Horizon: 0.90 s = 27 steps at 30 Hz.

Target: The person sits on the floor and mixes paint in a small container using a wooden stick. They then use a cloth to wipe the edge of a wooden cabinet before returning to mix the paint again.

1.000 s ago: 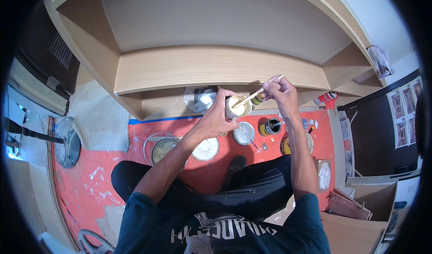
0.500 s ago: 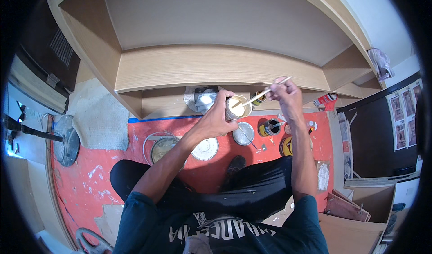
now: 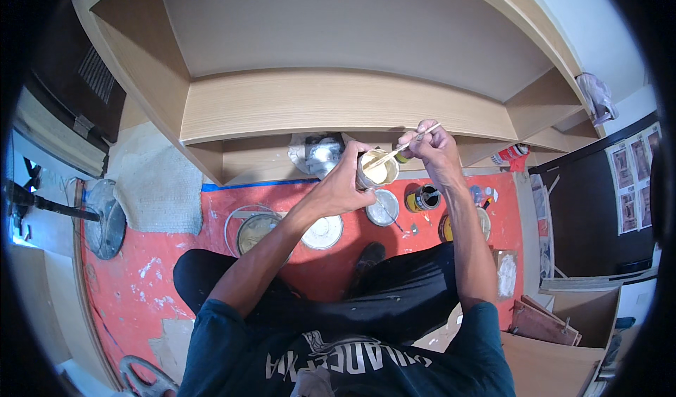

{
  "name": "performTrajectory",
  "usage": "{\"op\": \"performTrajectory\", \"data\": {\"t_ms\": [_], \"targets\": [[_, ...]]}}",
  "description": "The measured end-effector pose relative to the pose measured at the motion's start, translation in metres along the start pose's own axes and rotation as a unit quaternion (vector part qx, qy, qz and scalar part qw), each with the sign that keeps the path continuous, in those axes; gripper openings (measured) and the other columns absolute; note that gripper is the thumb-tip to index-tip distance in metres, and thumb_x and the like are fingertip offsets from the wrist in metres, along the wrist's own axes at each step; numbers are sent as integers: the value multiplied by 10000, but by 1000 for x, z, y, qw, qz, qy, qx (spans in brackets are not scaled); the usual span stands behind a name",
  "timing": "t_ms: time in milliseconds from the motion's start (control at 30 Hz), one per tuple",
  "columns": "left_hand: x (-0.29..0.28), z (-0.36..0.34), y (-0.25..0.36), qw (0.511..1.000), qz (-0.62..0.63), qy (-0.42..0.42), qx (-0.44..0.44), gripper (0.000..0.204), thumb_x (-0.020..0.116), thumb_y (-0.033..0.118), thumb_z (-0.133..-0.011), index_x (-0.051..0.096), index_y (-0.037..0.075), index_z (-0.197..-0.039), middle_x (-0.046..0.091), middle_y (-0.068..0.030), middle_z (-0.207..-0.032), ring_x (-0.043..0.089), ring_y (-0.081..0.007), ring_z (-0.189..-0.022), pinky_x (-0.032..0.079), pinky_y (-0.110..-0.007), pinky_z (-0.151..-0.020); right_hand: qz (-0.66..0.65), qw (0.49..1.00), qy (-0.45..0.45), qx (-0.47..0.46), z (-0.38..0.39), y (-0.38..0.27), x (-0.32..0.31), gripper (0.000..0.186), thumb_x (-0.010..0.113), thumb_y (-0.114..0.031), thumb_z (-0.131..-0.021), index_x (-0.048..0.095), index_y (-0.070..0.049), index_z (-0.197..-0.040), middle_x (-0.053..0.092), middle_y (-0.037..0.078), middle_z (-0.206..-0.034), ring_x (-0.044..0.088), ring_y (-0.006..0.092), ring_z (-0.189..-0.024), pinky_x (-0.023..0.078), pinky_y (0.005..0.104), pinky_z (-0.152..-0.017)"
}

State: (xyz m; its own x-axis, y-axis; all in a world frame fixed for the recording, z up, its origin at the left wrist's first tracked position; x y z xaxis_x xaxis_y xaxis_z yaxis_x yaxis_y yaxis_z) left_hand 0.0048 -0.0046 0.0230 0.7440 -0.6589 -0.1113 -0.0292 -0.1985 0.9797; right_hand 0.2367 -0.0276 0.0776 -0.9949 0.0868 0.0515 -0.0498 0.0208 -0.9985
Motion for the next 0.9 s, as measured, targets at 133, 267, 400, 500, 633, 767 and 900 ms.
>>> {"op": "performTrajectory", "data": {"t_ms": [133, 267, 400, 500, 633, 767, 900], "targets": [[-1, 0, -2, 1000, 0, 0, -3, 743, 767, 78, -748, 364, 48, -1371, 554, -162, -1266, 560, -236, -1221, 456, -383, -1045, 16, 1000, -14, -20, -4, 1, -10, 267, 610, 63, -900, 518, -81, -1105, 751, 167, -1028, 733, 198, -918, 618, 359, -849], [-6, 2, -5, 1000, -21, -2, 8, 729, 761, 68, -759, 350, 17, -1359, 549, -199, -1246, 574, -268, -1190, 472, -390, -1024, 24, 999, 24, -29, -6, -4, -25, 257, 611, 66, -897, 522, -86, -1083, 754, 168, -1022, 730, 188, -913, 610, 351, -853], [-4, 2, -8, 1000, -16, 12, 22, 716, 754, 69, -745, 384, 46, -1357, 567, -153, -1252, 567, -228, -1216, 456, -378, -1048, 30, 997, 44, -52, -4, -7, -38, 224, 621, 38, -907, 547, -80, -1083, 755, 173, -1025, 724, 186, -895, 607, 335, -812], [-4, 1, -7, 999, -25, 14, 25, 713, 754, 68, -748, 383, 41, -1357, 570, -156, -1249, 567, -231, -1226, 452, -379, -1057, 7, 997, 49, -67, -2, -16, -38, 207, 630, 15, -919, 575, -66, -1102, 756, 170, -1016, 717, 176, -872, 596, 313, -791], [-2, 1, -9, 1000, -16, 4, 3, 713, 753, 67, -751, 379, 49, -1357, 566, -162, -1252, 568, -237, -1226, 454, -384, -1058, 68, 997, 27, -33, 2, -13, -12, 185, 643, -6, -934, 597, -49, -1108, 756, 167, -1004, 703, 163, -836, 582, 303, -761], [-2, 2, -11, 1000, -25, 4, 6, 709, 751, 72, -755, 374, 50, -1356, 563, -166, -1253, 568, -243, -1219, 455, -384, -1055, 85, 995, 41, -35, 0, -12, -22, 176, 663, -23, -941, 597, -43, -1103, 756, 170, -1000, 699, 161, -823, 574, 303, -739], [-4, 3, -10, 999, -40, 7, 7, 707, 749, 80, -758, 373, 50, -1356, 559, -170, -1252, 564, -250, -1218, 455, -387, -1053, 79, 994, 57, -46, 0, -15, -30, 187, 684, -39, -942, 593, -39, -1106, 755, 179, -1003, 707, 173, -834, 582, 309, -744]]}}
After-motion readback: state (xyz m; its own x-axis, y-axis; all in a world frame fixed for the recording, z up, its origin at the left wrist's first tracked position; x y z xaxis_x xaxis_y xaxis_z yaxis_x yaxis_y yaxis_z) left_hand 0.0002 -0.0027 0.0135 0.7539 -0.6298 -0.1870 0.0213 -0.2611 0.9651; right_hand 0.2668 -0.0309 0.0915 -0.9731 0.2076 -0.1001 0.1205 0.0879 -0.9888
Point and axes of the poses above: each hand's wrist, its own z-axis away from the middle knuckle, its own x-axis out of the palm, y = z × x, the point moved 2 cm from there along -z, towards the middle knuckle
